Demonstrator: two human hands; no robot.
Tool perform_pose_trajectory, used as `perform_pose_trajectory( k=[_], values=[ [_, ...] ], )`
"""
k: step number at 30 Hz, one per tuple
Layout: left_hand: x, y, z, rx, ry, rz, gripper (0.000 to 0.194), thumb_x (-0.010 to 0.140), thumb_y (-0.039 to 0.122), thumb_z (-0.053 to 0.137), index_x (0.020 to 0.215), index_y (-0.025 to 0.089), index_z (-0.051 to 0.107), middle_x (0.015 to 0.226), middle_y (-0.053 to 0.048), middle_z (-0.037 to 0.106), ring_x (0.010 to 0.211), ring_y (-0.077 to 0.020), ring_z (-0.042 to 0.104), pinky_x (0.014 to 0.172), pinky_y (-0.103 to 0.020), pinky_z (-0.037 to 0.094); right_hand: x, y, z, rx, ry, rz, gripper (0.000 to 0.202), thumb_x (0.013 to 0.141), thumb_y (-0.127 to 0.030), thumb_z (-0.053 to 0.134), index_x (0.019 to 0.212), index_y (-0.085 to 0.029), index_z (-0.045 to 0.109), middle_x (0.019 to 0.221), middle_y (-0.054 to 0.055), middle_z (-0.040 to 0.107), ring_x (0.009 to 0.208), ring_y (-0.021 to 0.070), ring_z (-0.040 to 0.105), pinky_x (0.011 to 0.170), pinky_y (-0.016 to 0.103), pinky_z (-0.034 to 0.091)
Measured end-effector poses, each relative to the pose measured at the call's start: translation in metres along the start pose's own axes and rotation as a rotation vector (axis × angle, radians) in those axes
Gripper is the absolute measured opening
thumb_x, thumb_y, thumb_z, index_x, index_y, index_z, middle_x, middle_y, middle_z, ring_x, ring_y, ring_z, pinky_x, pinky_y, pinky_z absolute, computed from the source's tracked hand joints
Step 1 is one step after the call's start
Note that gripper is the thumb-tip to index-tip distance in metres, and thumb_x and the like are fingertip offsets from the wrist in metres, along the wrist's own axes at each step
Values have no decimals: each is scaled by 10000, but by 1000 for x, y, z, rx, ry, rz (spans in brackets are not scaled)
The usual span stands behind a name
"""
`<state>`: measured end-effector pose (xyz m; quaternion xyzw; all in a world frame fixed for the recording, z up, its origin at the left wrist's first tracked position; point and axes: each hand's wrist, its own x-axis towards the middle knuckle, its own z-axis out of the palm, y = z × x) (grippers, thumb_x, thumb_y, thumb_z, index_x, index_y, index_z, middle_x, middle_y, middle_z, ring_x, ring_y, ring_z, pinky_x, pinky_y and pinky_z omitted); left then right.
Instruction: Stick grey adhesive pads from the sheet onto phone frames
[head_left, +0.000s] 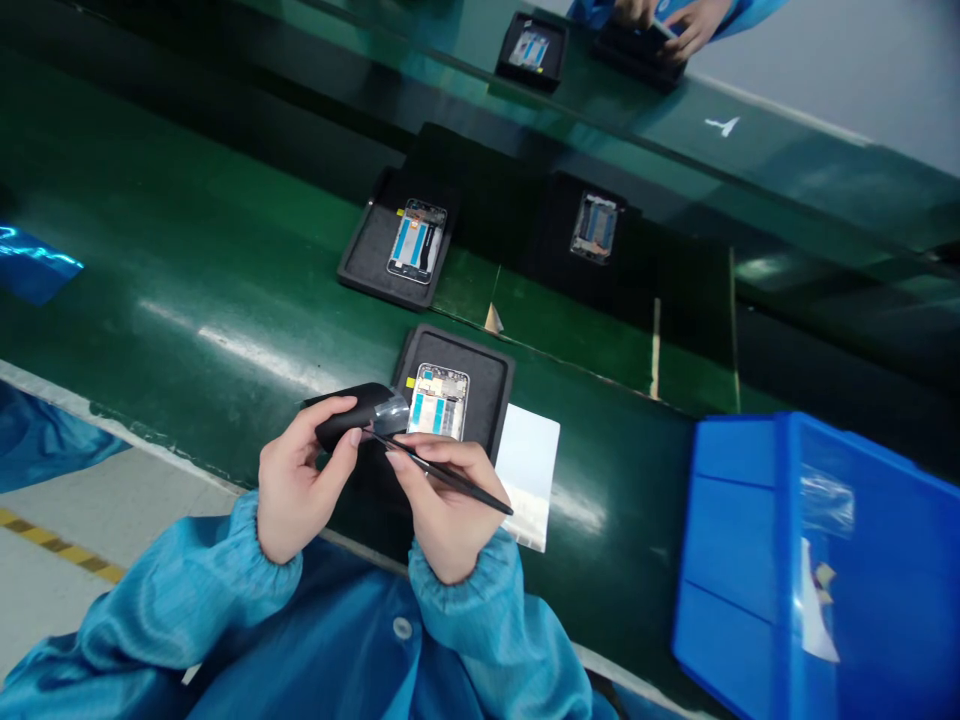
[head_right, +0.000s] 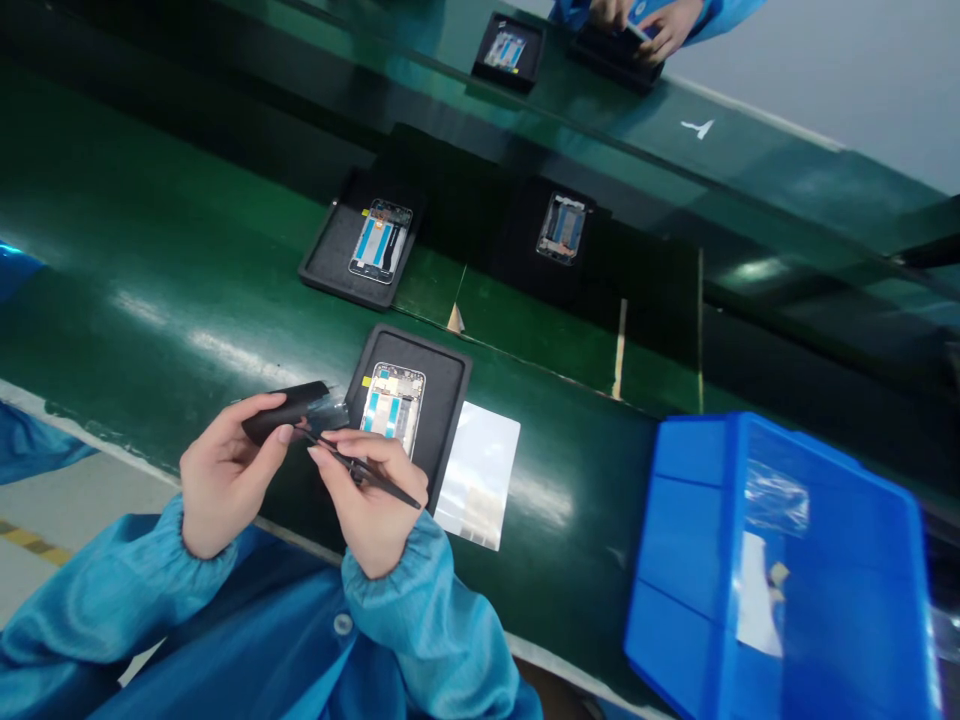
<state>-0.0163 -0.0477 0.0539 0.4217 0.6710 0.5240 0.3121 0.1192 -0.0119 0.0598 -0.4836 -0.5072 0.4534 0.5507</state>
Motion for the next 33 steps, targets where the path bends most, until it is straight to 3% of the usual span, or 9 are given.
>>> perform_pose_trajectory(
  k=[4, 7, 10, 13, 17, 22, 27, 29, 33],
  values=[
    [9, -10, -4, 135, 18, 76, 357, 899, 263, 678, 1253, 229, 642, 1068, -47, 771, 920, -193, 764, 861, -286, 602, 8, 1, -8, 28, 38, 87, 210, 756, -247, 852, 803, -226, 648, 817, 29, 789, 780, 226, 785, 718, 372, 663],
    [33, -29, -15, 390, 23, 309, 387, 879, 260, 690, 1262, 235, 638, 1168, -58, 744, 974, -206, 744, 902, -307, 578, 23, 12, -27, -32, 142, 170, 251, 706, -270, 888, 782, -214, 655, 775, 22, 778, 711, 212, 769, 654, 341, 642],
    [64, -51, -31, 660, -130, 525, 487, 882, 328, 682, 1347, 226, 582, 1196, -87, 725, 947, -229, 725, 861, -323, 562, 39, 27, -50, -126, 229, 236, 273, 696, -313, 893, 773, -198, 657, 720, 7, 752, 615, 174, 728, 564, 292, 595],
    [83, -56, -50, 959, -258, 612, 610, 882, 478, 665, 1413, 209, 533, 925, -73, 723, 778, -248, 676, 746, -337, 521, 50, 37, -60, -197, 256, 279, 281, 694, -329, 889, 763, -192, 654, 686, -1, 728, 587, 162, 705, 540, 281, 574],
    [87, -35, -63, 1251, -255, 584, 698, 877, 579, 626, 1473, 247, 480, 710, -18, 581, 666, -236, 582, 598, -298, 414, 58, 45, -56, -207, 249, 309, 280, 688, -329, 888, 756, -196, 652, 702, 2, 735, 605, 170, 707, 554, 294, 580],
    [92, -23, -53, 1184, -186, 447, 720, 886, 424, 632, 1532, 225, 384, 1044, -91, 638, 842, -241, 637, 573, -269, 436, 62, 49, -54, -224, 252, 317, 255, 693, -306, 888, 753, -201, 663, 708, 3, 740, 640, 179, 715, 596, 309, 589],
    [99, -28, -45, 1214, -2, 577, 841, 700, 497, 821, 1421, 150, 562, 1376, -266, 479, 1236, -484, 513, 850, -507, 531, 62, 47, -55, -230, 250, 319, 231, 698, -284, 885, 751, -212, 673, 727, 7, 755, 653, 190, 729, 603, 321, 610],
    [94, -24, -34, 1088, 26, 622, 763, 681, 414, 849, 1363, 162, 616, 1359, -247, 516, 1212, -462, 546, 871, -506, 531, 61, 47, -55, -236, 235, 324, 225, 704, -292, 884, 748, -214, 678, 735, 12, 763, 664, 198, 739, 607, 328, 622],
    [76, -18, 12, 765, -294, 656, 429, 817, 214, 718, 1238, 212, 640, 1014, -79, 704, 892, -249, 671, 809, -378, 545, 58, 49, -52, -264, 229, 331, 207, 716, -289, 880, 759, -213, 693, 746, 12, 770, 683, 201, 751, 623, 327, 635]
  ],
)
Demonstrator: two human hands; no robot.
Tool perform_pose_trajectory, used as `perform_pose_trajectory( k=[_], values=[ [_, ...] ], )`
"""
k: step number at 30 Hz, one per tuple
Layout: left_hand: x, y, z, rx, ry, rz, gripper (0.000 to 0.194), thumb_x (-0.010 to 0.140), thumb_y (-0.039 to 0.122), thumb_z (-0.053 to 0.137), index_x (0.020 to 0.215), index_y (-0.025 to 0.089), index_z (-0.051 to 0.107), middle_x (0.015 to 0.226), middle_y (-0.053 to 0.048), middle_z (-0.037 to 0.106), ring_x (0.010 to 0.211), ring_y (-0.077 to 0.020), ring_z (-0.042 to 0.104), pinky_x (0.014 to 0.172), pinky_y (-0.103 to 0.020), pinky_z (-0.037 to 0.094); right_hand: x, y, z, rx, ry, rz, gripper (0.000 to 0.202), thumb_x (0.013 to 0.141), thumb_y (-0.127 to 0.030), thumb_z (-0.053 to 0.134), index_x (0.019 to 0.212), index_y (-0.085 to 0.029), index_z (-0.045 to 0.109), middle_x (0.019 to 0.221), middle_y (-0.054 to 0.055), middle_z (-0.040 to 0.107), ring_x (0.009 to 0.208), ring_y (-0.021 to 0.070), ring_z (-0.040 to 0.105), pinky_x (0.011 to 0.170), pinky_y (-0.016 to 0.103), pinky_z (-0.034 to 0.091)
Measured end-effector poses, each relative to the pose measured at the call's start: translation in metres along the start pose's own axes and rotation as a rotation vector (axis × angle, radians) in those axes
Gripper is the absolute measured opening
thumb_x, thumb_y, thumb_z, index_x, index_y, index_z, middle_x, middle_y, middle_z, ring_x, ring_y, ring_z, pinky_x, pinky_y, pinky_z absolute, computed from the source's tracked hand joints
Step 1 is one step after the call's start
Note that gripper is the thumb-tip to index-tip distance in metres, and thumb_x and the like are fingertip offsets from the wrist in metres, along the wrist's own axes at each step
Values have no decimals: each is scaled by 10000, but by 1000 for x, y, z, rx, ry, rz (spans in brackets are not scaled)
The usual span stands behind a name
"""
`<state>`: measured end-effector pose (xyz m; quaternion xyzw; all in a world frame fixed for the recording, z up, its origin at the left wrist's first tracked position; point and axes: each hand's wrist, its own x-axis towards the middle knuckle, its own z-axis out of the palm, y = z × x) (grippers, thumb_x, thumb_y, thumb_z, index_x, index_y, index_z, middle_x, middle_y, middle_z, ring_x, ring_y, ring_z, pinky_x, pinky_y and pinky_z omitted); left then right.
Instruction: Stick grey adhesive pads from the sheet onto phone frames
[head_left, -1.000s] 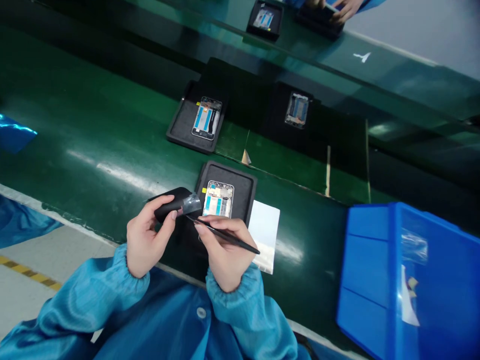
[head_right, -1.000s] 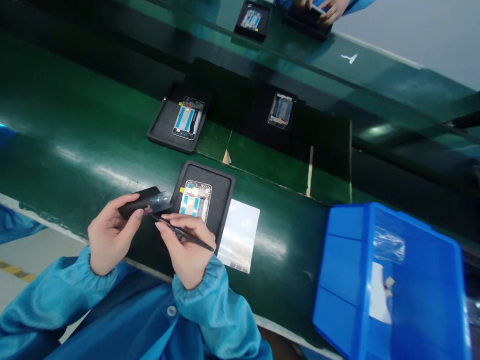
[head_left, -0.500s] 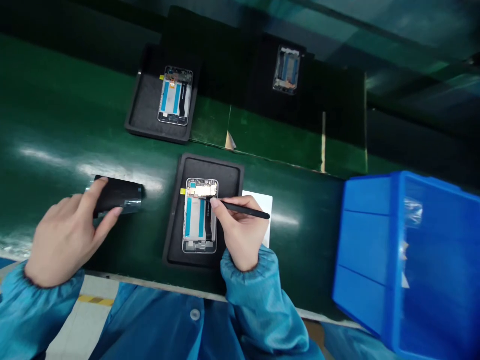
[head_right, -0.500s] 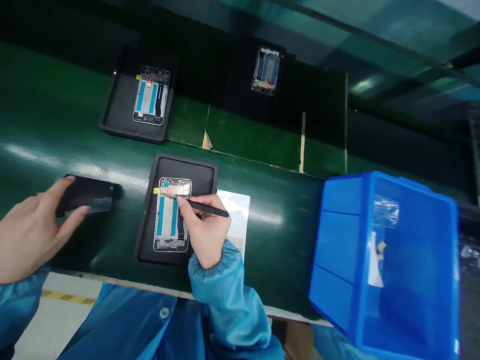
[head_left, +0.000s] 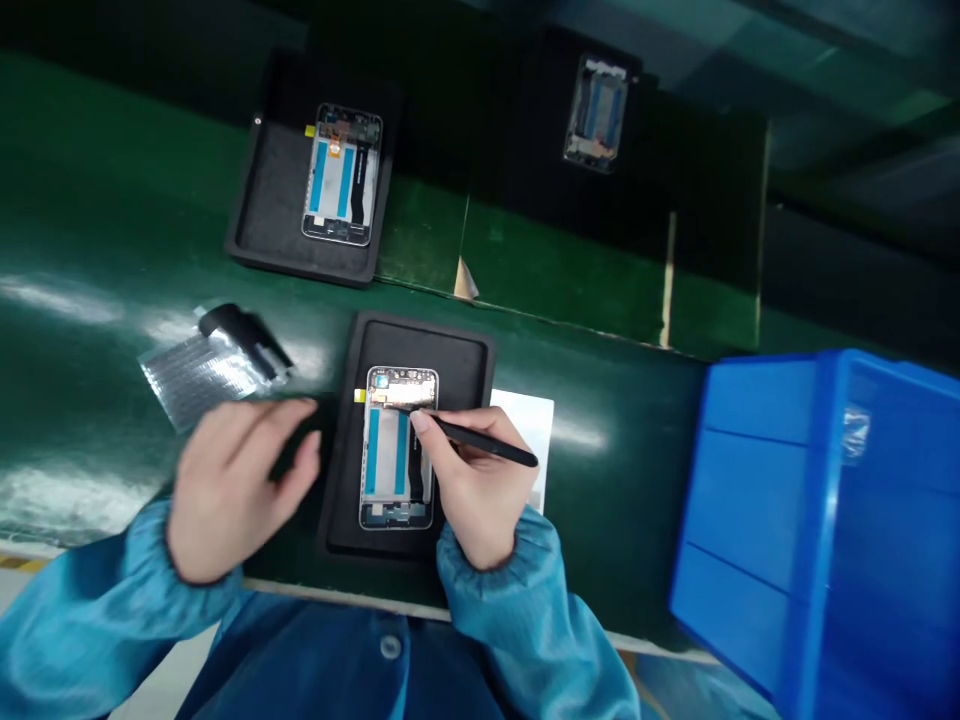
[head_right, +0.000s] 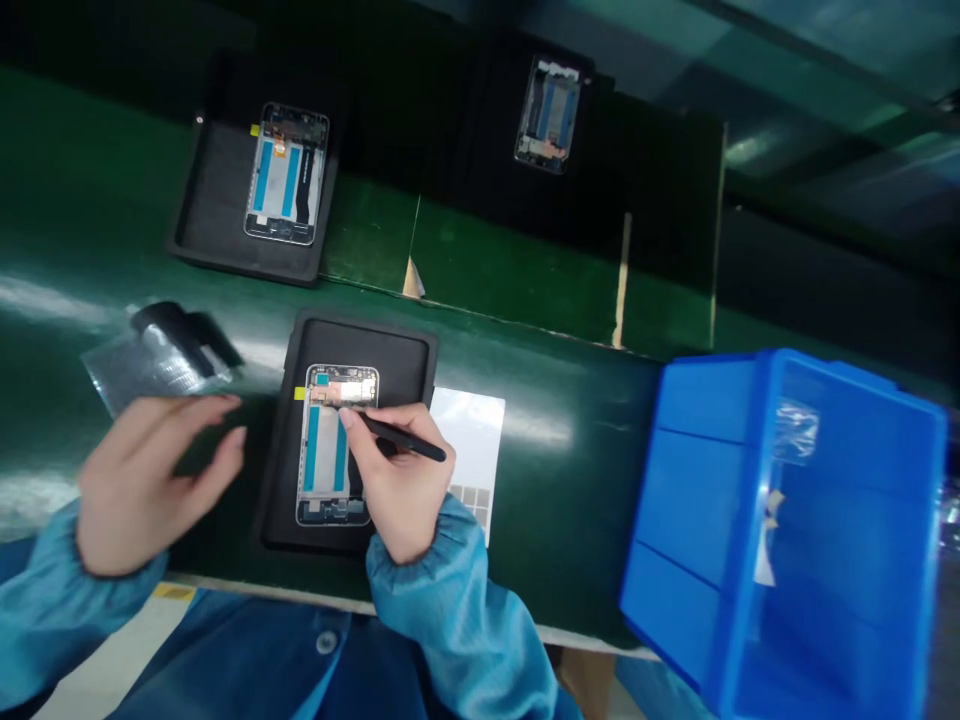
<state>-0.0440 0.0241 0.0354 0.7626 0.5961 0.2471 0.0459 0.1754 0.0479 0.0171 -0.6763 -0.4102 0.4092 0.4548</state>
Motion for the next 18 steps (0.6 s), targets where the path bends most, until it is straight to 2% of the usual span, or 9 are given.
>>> perform_pose_trajectory(
  k=[3, 7, 11, 18],
  values=[
    [10, 21, 26, -142, -107, 54, 293, 877, 185, 639, 1169, 194, 629, 981, -61, 708, 842, -214, 664, 796, -352, 545, -1, 1, 2, -13, 22, -12, 204, 711, -273, 885, 756, -213, 696, 730, 1, 768, 666, 188, 746, 611, 304, 627],
    [15, 27, 48, -166, -91, 19, 261, 897, 193, 609, 1155, 170, 634, 1002, -91, 667, 902, -219, 659, 822, -341, 555, -2, 0, 4, -7, 27, -9, 205, 713, -267, 883, 755, -212, 690, 727, 3, 774, 638, 183, 738, 607, 308, 623],
    [11, 26, 55, -174, -75, -2, 296, 880, 197, 625, 1172, 152, 638, 1010, -107, 622, 922, -225, 643, 826, -340, 558, -4, 1, 5, -14, 26, -22, 206, 720, -268, 879, 765, -218, 684, 747, 6, 784, 650, 192, 748, 610, 313, 628],
    [12, 28, 55, -153, -64, 21, 292, 878, 183, 615, 1168, 155, 631, 993, -94, 603, 886, -210, 621, 799, -324, 545, -5, 5, 4, -26, 21, -46, 196, 730, -242, 874, 779, -220, 686, 774, 3, 791, 674, 185, 760, 633, 294, 634]
  ],
)
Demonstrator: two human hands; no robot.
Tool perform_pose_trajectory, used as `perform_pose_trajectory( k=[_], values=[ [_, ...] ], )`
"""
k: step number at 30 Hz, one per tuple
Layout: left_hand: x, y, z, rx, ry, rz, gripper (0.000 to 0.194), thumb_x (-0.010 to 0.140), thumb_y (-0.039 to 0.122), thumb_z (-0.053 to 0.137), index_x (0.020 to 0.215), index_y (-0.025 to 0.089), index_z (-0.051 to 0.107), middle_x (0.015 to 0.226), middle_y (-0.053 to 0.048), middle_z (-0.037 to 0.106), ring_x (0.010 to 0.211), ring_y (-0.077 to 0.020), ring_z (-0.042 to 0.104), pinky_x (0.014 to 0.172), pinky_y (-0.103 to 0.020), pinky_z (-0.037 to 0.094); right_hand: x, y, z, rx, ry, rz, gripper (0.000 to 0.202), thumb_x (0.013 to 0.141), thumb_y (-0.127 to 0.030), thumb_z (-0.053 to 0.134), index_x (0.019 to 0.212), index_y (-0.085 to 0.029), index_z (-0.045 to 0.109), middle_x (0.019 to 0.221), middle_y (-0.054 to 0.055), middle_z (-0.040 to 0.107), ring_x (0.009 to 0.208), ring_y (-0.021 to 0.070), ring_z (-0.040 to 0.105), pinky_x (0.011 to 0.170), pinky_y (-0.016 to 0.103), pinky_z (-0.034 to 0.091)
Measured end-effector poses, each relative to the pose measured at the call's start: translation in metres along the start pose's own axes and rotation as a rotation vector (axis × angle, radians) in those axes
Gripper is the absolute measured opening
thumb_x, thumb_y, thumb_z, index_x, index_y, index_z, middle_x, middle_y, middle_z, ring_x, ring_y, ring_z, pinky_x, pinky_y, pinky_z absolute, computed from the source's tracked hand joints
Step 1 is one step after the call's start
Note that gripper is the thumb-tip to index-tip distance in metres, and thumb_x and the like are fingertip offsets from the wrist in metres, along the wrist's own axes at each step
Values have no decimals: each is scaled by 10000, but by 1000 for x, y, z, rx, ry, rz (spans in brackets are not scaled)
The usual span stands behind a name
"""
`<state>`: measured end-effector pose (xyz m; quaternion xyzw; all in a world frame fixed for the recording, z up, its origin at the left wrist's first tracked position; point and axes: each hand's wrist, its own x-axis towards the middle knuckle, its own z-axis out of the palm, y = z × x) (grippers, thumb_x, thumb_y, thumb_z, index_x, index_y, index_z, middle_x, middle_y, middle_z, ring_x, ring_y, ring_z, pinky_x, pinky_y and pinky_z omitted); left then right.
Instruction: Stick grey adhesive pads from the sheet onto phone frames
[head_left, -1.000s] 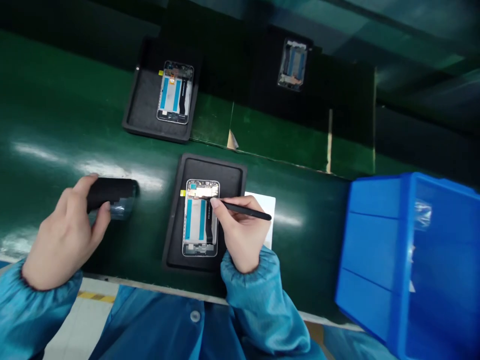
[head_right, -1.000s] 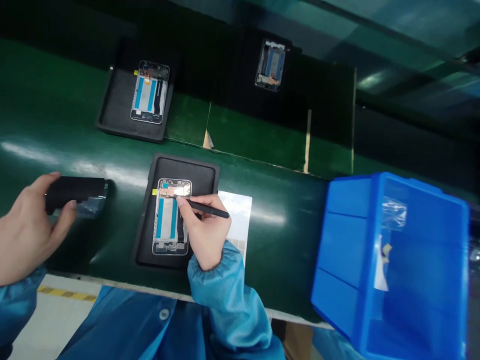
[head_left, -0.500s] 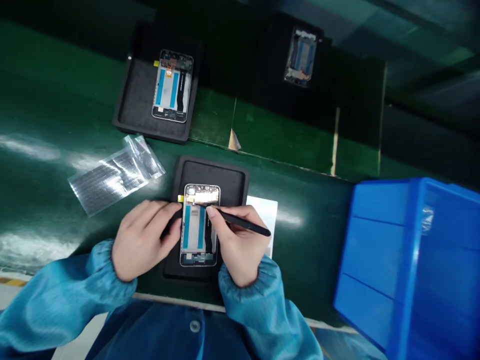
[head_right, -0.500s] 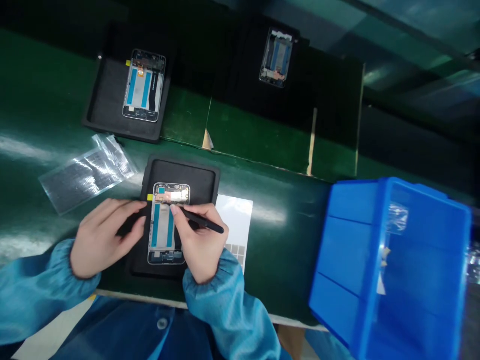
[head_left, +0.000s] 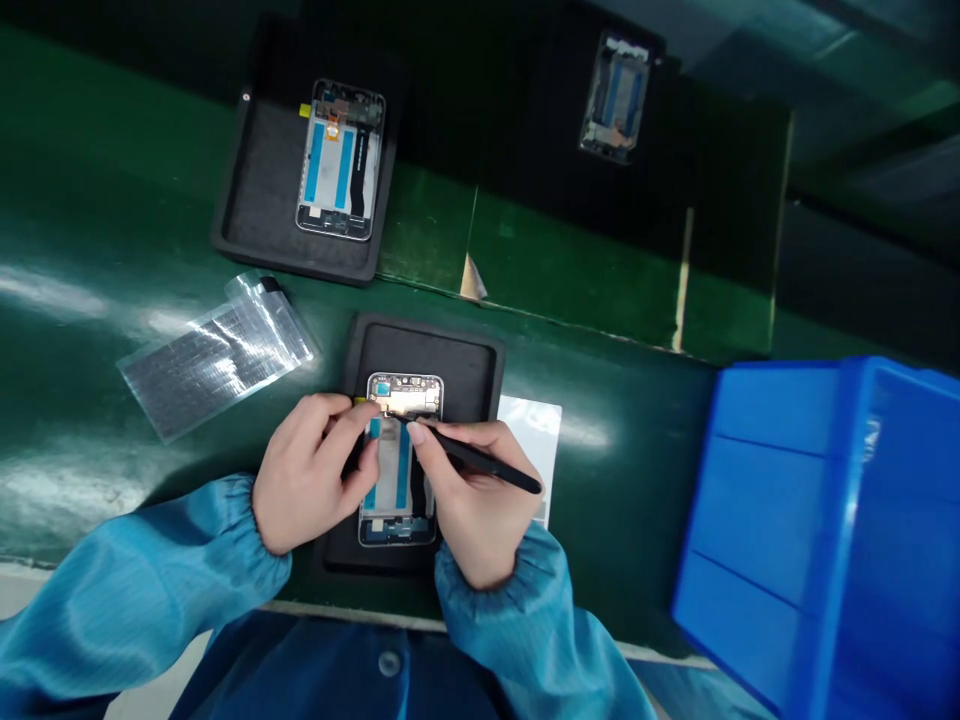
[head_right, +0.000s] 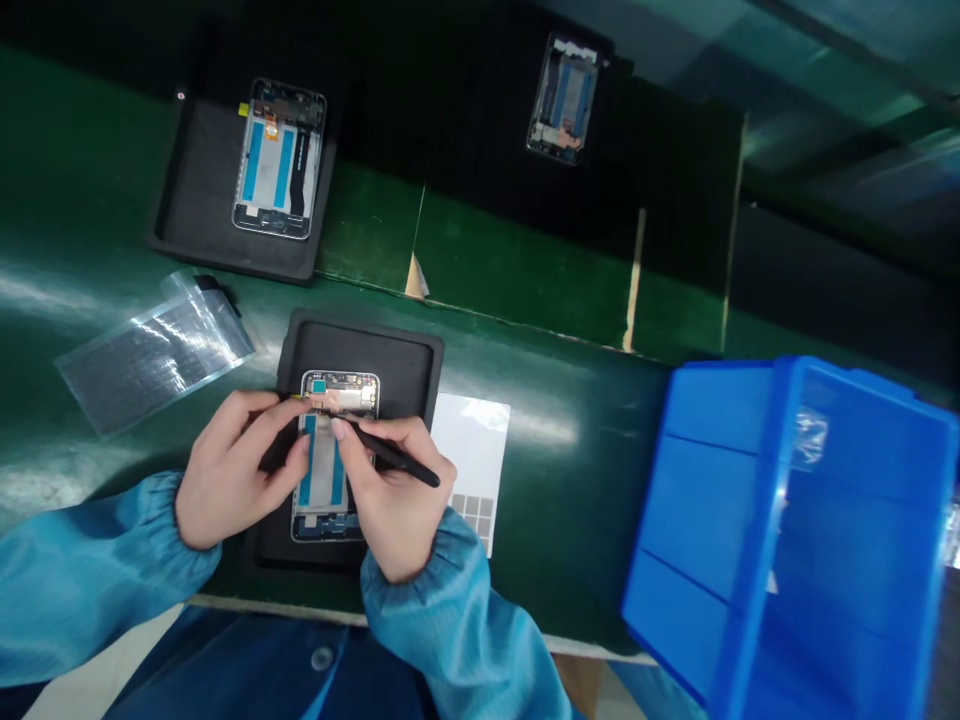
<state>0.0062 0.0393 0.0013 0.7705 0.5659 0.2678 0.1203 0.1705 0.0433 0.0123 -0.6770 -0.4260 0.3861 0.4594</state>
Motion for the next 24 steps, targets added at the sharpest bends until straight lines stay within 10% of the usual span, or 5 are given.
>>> perform_pose_trajectory(
  k=[24],
  values=[
    [-2, -1, 0, 21, -25, 12, 284, 886, 176, 614, 1164, 125, 645, 1002, -105, 595, 873, -208, 607, 778, -329, 542, 0, 1, 0, -33, 2, -28, 193, 729, -230, 873, 776, -220, 686, 779, 1, 795, 691, 187, 770, 649, 288, 644]
  ],
)
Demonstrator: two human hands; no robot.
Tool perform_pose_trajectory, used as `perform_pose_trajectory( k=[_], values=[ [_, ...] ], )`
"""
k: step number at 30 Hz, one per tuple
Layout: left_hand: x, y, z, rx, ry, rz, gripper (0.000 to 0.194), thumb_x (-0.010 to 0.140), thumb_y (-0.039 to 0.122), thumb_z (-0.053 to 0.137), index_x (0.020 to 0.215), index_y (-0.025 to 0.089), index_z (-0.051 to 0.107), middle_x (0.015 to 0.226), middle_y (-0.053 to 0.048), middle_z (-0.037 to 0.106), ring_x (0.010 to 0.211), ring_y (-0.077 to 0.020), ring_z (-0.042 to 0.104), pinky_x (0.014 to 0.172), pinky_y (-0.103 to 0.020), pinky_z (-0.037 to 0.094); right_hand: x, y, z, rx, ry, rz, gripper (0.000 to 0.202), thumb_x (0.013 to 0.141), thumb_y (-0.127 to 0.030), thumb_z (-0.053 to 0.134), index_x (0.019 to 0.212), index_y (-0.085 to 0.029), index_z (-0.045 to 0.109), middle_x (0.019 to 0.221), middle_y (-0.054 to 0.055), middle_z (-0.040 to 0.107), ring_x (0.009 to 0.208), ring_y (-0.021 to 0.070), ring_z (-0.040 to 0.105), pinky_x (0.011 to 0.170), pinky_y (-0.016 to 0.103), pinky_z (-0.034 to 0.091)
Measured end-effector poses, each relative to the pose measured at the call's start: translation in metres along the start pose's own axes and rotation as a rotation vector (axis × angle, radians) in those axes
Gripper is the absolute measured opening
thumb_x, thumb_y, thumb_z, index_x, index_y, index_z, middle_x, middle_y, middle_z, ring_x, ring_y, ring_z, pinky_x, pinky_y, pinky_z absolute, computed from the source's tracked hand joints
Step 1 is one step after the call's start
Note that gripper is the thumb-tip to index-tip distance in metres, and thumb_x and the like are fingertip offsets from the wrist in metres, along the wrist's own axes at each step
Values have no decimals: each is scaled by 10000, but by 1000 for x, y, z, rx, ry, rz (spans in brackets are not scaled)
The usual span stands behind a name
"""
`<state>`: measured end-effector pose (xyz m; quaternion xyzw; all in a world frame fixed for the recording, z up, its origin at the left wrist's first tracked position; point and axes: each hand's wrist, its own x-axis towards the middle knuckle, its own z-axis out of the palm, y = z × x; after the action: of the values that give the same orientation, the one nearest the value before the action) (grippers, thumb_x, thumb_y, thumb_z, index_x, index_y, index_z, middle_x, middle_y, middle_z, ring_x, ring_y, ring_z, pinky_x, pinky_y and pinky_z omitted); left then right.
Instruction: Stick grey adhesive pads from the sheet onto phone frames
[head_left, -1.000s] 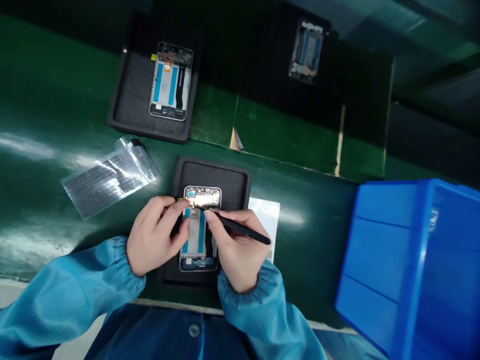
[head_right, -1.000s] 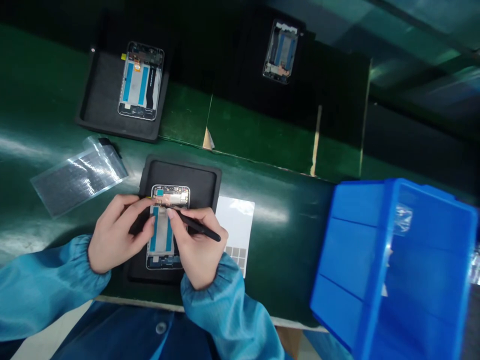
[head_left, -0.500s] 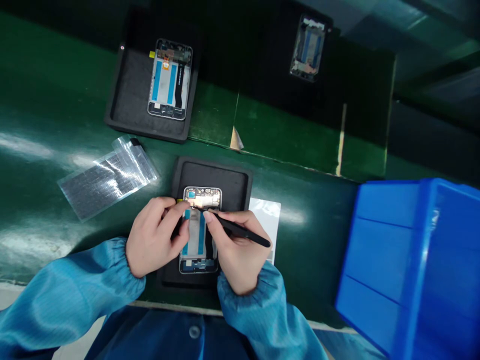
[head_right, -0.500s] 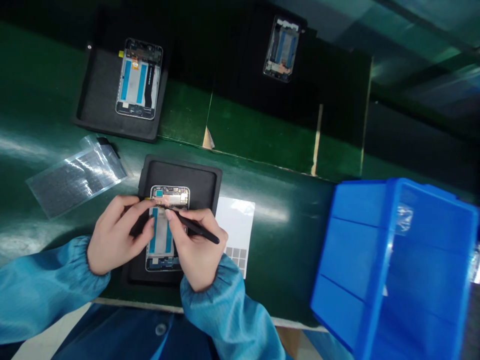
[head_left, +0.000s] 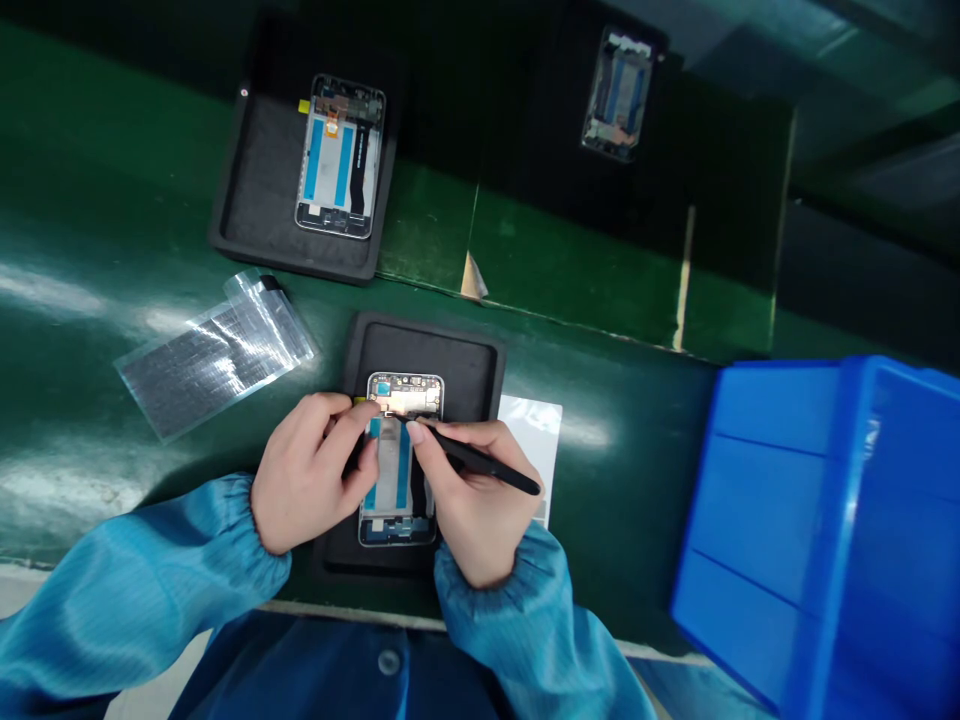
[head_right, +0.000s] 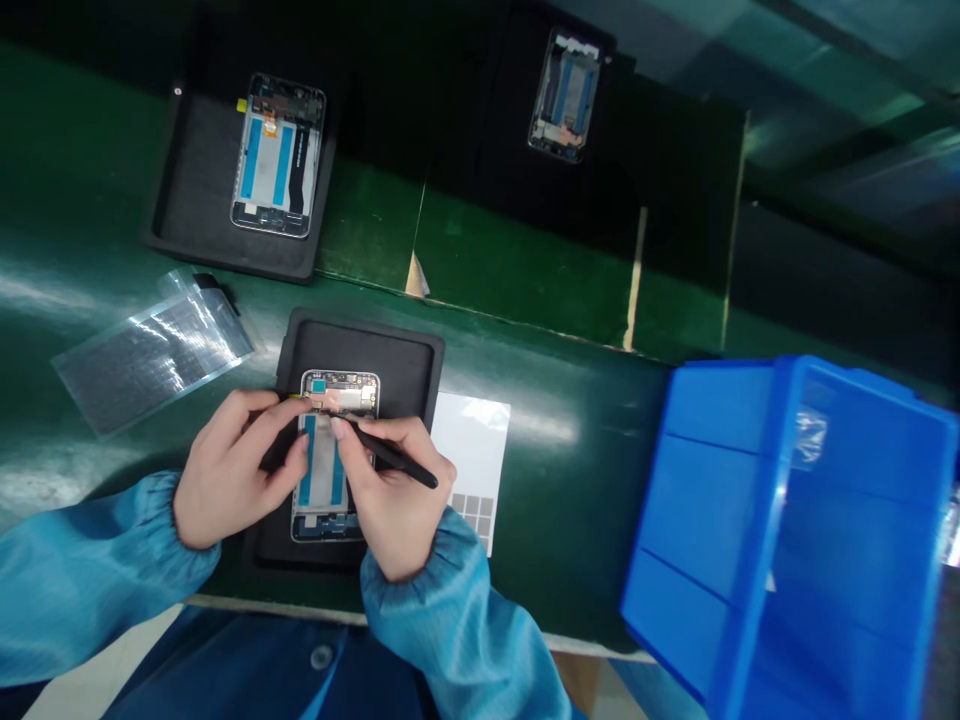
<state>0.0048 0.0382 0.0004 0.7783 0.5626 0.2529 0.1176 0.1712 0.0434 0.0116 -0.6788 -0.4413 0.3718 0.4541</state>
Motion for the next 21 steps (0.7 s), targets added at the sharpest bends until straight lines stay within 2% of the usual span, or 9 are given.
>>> perform_pose_trajectory(
  k=[7, 21],
  values=[
    [4, 0, 1, 0, 3, 11, 270, 882, 169, 615, 1142, 112, 654, 991, -108, 597, 874, -211, 614, 775, -324, 539, 0, 0, -1, 29, -6, -8, 191, 728, -194, 870, 780, -224, 688, 783, -20, 794, 702, 164, 772, 673, 254, 638],
    [3, 0, 0, 7, 4, 14, 270, 882, 171, 614, 1146, 120, 644, 983, -103, 600, 853, -204, 609, 763, -318, 535, 1, -1, 1, 7, 1, -1, 194, 725, -215, 872, 770, -219, 683, 776, -3, 798, 699, 185, 774, 667, 285, 647]
  ],
)
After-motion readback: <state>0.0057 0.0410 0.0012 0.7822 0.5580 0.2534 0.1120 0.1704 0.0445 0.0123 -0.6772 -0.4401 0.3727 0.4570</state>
